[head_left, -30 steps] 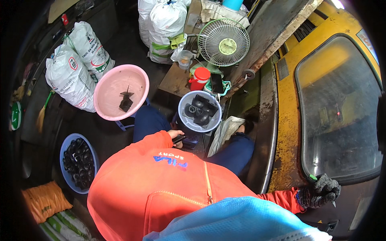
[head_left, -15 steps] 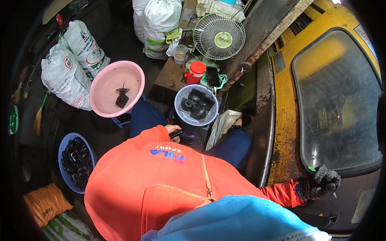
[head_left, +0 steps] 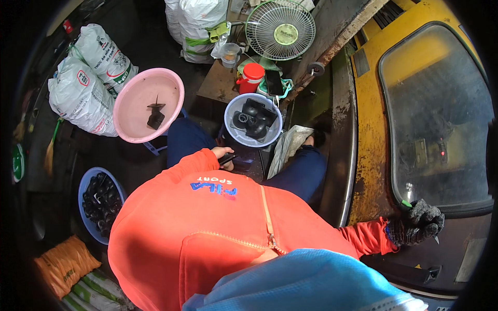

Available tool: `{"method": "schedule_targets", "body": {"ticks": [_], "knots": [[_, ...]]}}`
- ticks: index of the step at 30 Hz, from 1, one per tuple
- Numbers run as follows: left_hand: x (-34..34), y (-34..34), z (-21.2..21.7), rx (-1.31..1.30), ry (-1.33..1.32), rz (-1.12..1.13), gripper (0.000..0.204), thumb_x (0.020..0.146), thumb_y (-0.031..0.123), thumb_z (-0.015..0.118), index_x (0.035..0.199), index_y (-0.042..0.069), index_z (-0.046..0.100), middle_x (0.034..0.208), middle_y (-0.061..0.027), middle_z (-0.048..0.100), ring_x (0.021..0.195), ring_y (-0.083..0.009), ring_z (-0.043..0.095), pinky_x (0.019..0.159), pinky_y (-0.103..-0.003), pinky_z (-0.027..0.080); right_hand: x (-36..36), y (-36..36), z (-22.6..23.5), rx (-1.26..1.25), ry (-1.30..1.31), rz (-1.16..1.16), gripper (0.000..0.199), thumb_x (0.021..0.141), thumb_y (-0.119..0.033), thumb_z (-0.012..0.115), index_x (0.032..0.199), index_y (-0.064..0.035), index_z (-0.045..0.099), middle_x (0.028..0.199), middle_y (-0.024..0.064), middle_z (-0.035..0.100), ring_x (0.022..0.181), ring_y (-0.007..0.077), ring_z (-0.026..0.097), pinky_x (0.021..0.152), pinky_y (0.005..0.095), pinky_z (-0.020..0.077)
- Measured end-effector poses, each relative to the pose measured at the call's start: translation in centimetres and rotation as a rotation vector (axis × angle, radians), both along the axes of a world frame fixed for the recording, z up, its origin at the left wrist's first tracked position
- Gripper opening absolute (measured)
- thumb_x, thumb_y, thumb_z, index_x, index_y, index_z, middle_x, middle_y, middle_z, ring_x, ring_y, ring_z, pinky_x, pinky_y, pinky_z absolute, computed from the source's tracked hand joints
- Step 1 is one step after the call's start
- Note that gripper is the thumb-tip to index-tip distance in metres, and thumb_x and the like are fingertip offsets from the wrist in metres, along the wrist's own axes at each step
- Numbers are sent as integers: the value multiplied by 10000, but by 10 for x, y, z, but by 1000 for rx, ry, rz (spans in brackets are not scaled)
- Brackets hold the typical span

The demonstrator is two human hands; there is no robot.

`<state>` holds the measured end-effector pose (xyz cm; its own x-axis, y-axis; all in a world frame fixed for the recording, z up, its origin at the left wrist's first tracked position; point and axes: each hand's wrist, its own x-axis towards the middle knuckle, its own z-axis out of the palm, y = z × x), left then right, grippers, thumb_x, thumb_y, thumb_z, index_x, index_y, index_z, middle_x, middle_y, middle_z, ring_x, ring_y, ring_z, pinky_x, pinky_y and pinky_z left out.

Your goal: The person sits on the floor and repeatedly cleans small black molded parts by hand, rubbing each part and placing it into a blue basin. The person handles the parts one at a time, rotating them to clean different sides.

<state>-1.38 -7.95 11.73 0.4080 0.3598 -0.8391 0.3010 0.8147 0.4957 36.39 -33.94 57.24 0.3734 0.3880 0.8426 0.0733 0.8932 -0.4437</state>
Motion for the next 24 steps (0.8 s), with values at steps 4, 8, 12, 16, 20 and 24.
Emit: {"method": "schedule_targets", "body": {"ticks": [4, 8, 12, 16, 20, 24], "knots": [[0, 3, -12, 21, -166, -6, 440, 879, 390, 500, 614, 45, 569, 482, -75, 523, 412, -197, 512, 378, -316, 390, -2, 5, 4, -2, 16, 40, 152, 860, -191, 615, 853, -60, 538, 745, 42, 497, 491, 137, 403, 461, 283, 379], [-3, 6, -26, 31, -80, 55, 377, 850, 398, 556, 723, 46, 606, 564, -69, 560, 428, -186, 527, 390, -313, 459, -7, 7, 9, 10, -51, 29, 172, 860, -187, 622, 869, -41, 531, 731, 44, 491, 488, 126, 403, 458, 272, 379], [-3, 6, -24, 52, -85, 41, 380, 834, 412, 575, 755, 43, 617, 590, -77, 568, 427, -194, 524, 398, -315, 468, -10, 7, 10, 2, -50, -4, 165, 868, -186, 620, 885, -42, 540, 736, 50, 498, 494, 121, 420, 473, 258, 391], [-2, 4, -17, 41, -51, 63, 387, 838, 400, 574, 757, 24, 612, 587, -90, 564, 431, -209, 531, 401, -309, 462, -10, 8, 10, -36, -103, 43, 171, 871, -198, 621, 914, -47, 551, 758, 52, 522, 498, 112, 406, 483, 258, 379], [-1, 4, -11, 46, -78, 80, 377, 821, 403, 611, 798, 26, 603, 648, -98, 588, 423, -212, 536, 427, -326, 499, -11, 9, 12, -37, -102, 28, 167, 880, -199, 608, 901, -47, 542, 746, 56, 509, 501, 122, 432, 481, 258, 396], [0, 13, 6, -203, -271, 476, 331, 824, 354, 645, 952, 54, 593, 837, -96, 632, 647, -214, 623, 543, -391, 567, -13, 11, 10, -12, -112, -34, 168, 887, -206, 600, 899, -48, 545, 764, 57, 510, 514, 125, 437, 493, 260, 401]]}}
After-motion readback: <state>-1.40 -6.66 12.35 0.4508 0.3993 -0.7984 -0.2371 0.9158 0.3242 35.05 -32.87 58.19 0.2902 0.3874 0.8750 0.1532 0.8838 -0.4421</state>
